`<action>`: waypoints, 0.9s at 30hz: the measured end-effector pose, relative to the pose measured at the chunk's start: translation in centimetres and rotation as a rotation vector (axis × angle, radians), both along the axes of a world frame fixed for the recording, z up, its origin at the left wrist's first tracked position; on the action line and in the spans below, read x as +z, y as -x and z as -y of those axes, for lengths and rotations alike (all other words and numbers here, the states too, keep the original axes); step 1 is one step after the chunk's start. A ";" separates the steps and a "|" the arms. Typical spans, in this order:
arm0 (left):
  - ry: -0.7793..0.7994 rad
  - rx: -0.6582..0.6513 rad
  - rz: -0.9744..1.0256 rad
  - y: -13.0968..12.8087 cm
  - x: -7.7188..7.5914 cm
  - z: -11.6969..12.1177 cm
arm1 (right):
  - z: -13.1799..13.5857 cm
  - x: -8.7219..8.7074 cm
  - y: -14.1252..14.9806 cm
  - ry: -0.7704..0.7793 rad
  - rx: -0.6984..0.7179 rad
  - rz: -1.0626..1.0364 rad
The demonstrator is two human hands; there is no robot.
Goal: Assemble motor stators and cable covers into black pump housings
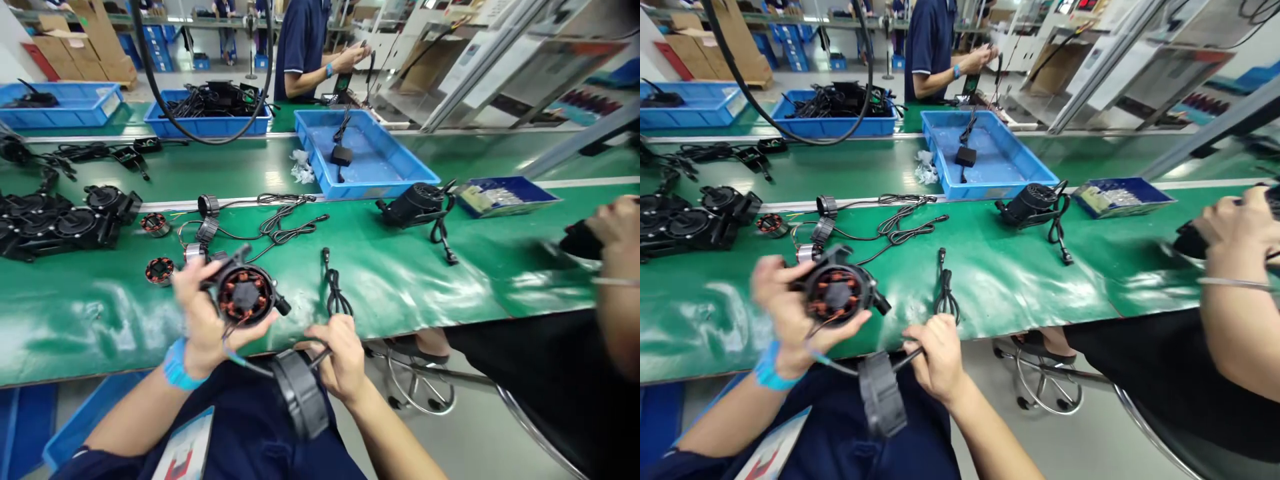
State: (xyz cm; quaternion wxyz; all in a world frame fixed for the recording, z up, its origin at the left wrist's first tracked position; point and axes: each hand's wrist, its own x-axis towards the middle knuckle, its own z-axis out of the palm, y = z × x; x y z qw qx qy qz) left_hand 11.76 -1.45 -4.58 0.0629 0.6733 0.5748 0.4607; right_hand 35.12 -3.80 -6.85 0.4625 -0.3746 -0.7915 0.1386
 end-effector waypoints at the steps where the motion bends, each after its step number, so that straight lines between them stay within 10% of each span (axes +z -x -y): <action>1: 0.001 0.002 -0.005 -0.4 0.2 -0.2 | -0.1 -0.1 -0.6 0.058 0.000 0.033; 5: -0.094 0.049 0.004 -0.9 1.0 -0.1 | -0.2 -0.7 -1.4 0.252 0.063 0.232; 9: -0.165 0.050 -0.115 -0.6 0.8 -0.5 | 0.6 -0.3 -1.1 0.152 0.114 0.007; 14: -0.246 0.071 -0.206 -0.8 2.9 -1.6 | 2.4 -0.4 2.6 1.074 0.940 -0.415; 17: -0.408 0.106 -0.307 -0.8 5.4 -1.7 | 3.4 -2.0 6.4 1.439 1.037 -0.770; 22: -0.373 0.192 -0.311 0.2 6.2 -0.6 | 3.0 -2.4 8.3 1.035 0.639 -1.121; 27: -0.169 0.121 -0.210 0.2 3.4 0.9 | 0.0 2.6 6.2 0.699 0.272 -0.990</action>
